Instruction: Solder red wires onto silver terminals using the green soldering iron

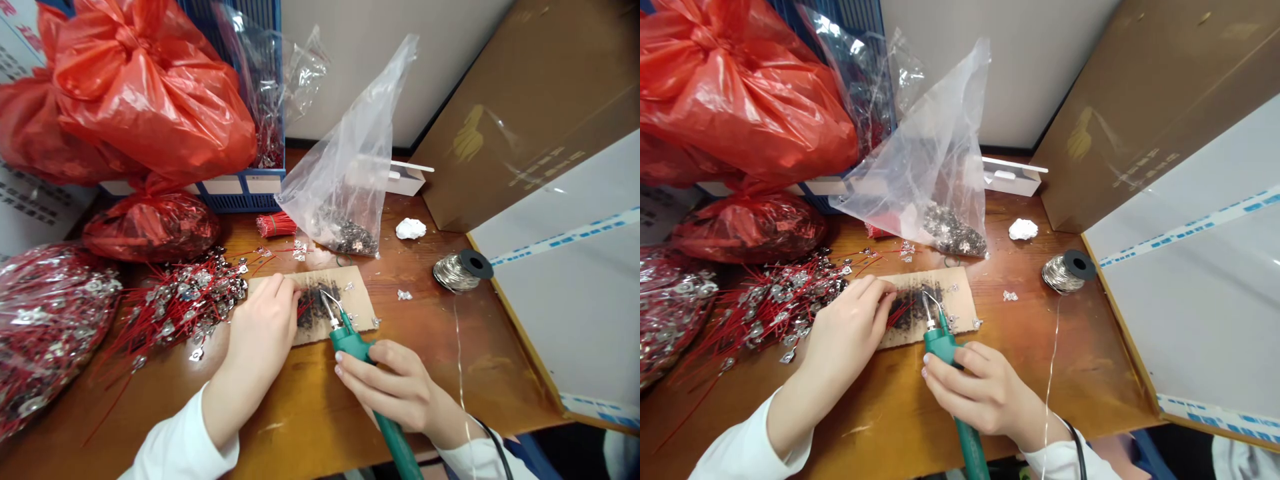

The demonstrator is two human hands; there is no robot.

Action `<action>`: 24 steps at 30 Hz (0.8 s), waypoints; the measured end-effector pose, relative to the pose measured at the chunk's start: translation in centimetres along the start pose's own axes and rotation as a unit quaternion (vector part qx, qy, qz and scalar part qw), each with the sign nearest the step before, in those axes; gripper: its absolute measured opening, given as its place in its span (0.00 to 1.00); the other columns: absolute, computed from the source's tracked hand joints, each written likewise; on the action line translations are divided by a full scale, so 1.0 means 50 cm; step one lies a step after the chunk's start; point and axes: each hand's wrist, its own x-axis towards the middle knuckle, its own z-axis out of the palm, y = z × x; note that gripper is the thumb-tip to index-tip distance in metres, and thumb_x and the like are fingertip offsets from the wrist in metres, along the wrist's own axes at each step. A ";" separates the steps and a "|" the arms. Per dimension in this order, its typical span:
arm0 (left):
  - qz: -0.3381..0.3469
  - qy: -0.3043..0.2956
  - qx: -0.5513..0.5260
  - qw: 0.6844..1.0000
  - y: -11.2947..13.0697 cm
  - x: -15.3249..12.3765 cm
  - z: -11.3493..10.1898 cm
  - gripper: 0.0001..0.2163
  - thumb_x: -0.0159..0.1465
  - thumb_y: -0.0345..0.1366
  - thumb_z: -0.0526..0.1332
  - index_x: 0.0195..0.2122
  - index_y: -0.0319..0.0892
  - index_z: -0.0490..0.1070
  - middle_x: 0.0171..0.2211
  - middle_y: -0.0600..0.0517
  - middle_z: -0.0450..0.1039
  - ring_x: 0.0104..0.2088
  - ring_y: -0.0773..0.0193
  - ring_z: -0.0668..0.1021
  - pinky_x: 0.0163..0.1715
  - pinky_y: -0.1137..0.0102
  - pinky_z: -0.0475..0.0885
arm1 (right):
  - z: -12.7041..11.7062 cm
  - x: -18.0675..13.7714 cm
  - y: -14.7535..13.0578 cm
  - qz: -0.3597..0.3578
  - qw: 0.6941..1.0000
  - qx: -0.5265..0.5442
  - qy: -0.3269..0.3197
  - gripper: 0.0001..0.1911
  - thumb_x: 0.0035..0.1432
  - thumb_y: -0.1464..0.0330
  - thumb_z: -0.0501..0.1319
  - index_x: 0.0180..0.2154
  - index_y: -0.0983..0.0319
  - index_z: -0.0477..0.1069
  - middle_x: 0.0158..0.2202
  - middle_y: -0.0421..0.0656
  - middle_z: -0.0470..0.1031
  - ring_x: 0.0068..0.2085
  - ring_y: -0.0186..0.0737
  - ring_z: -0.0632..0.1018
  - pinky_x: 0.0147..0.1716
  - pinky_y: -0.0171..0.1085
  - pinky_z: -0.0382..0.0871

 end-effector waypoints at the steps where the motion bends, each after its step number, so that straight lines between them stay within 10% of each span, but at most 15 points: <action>1: 0.002 0.002 0.000 1.000 0.000 0.000 0.000 0.07 0.68 0.29 0.53 0.34 0.41 0.69 0.32 0.50 0.73 0.34 0.58 0.76 0.30 0.67 0.68 | 0.000 0.001 0.001 -0.008 1.000 -0.001 -0.003 0.09 0.62 0.76 0.60 0.40 0.66 0.78 0.45 0.45 0.81 0.37 0.37 0.73 0.32 0.38 0.71; 24: -0.002 -0.010 -0.009 1.000 0.000 -0.002 -0.002 0.06 0.68 0.29 0.54 0.34 0.40 0.69 0.33 0.50 0.73 0.35 0.59 0.76 0.31 0.68 0.68 | 0.001 0.011 0.000 -0.017 1.000 -0.007 0.008 0.12 0.65 0.77 0.56 0.37 0.68 0.79 0.45 0.45 0.81 0.37 0.39 0.71 0.31 0.38 0.69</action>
